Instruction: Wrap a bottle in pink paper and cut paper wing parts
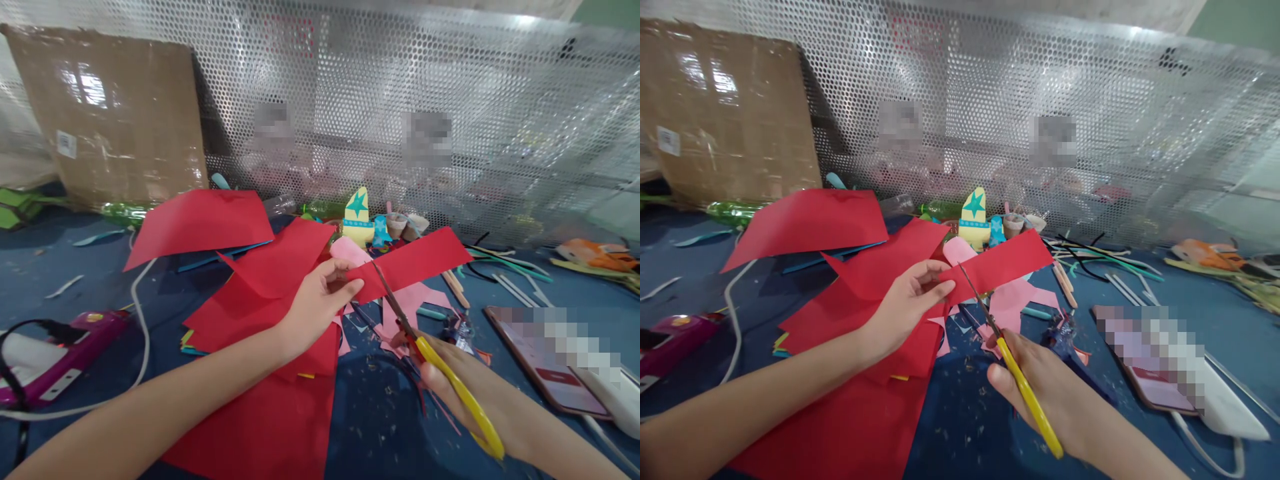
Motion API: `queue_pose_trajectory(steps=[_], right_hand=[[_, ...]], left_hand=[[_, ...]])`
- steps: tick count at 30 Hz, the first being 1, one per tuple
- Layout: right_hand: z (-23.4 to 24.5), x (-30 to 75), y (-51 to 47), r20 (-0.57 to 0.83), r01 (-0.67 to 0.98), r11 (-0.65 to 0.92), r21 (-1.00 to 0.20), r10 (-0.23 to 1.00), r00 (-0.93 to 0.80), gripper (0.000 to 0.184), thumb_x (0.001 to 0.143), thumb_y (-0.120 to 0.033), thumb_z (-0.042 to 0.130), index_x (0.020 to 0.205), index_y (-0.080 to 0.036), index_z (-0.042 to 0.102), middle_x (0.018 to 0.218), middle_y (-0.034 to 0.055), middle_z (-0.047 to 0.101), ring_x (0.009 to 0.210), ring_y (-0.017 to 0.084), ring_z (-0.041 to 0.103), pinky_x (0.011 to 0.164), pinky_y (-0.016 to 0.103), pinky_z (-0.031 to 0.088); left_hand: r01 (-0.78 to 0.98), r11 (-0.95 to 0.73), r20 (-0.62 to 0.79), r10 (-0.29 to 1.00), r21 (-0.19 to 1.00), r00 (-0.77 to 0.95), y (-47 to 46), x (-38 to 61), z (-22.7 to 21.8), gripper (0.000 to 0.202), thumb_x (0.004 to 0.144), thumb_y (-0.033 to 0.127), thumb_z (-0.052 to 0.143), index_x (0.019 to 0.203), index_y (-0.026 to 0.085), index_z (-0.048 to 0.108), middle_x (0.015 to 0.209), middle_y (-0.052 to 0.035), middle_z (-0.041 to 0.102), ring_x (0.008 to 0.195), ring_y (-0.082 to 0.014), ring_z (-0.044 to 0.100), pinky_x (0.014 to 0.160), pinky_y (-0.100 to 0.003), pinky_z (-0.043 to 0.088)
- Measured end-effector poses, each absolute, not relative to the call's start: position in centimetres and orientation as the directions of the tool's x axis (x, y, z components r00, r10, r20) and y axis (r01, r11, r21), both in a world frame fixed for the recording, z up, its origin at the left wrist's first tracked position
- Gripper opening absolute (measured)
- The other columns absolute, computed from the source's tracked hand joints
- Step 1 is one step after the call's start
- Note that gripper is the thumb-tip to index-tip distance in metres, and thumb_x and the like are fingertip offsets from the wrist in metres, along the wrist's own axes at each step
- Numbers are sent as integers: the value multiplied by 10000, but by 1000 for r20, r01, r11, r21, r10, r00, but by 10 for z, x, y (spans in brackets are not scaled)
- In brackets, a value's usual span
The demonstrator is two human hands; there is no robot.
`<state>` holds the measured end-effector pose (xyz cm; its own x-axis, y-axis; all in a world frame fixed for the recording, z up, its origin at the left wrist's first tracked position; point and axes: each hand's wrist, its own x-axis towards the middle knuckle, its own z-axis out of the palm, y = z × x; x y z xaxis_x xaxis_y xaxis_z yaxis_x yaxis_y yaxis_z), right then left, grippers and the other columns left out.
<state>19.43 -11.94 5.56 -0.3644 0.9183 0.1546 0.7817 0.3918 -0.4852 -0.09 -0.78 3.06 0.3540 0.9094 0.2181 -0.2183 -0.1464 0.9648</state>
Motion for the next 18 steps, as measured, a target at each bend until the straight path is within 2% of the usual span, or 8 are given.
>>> queue_pose_trajectory(steps=[4,11,18], right_hand=[[54,191,-120,158,778,383,-498,922,-353,501,968,-547,218,876,-218,584,817,106,709,702,233,686,643,319,567],[49,191,-117,197,774,399,-492,917,-347,516,978,-554,221,858,-209,585,766,86,701,644,209,668,601,311,565],[45,190,-116,200,753,394,-527,918,-341,621,948,-649,166,902,-200,592,784,107,704,683,230,682,635,319,561]], left_hand=[[-203,-169,233,906,965,354,-8,-1,31,208,785,311,687,919,176,603,904,-36,676,839,-161,627,777,-283,487],[-195,-173,237,894,965,381,-8,-1,31,208,787,297,681,933,172,601,921,-41,677,842,-165,632,788,-304,493],[-172,-184,237,899,968,369,-7,0,29,186,789,279,678,924,176,602,905,-30,671,834,-154,623,759,-279,485]])
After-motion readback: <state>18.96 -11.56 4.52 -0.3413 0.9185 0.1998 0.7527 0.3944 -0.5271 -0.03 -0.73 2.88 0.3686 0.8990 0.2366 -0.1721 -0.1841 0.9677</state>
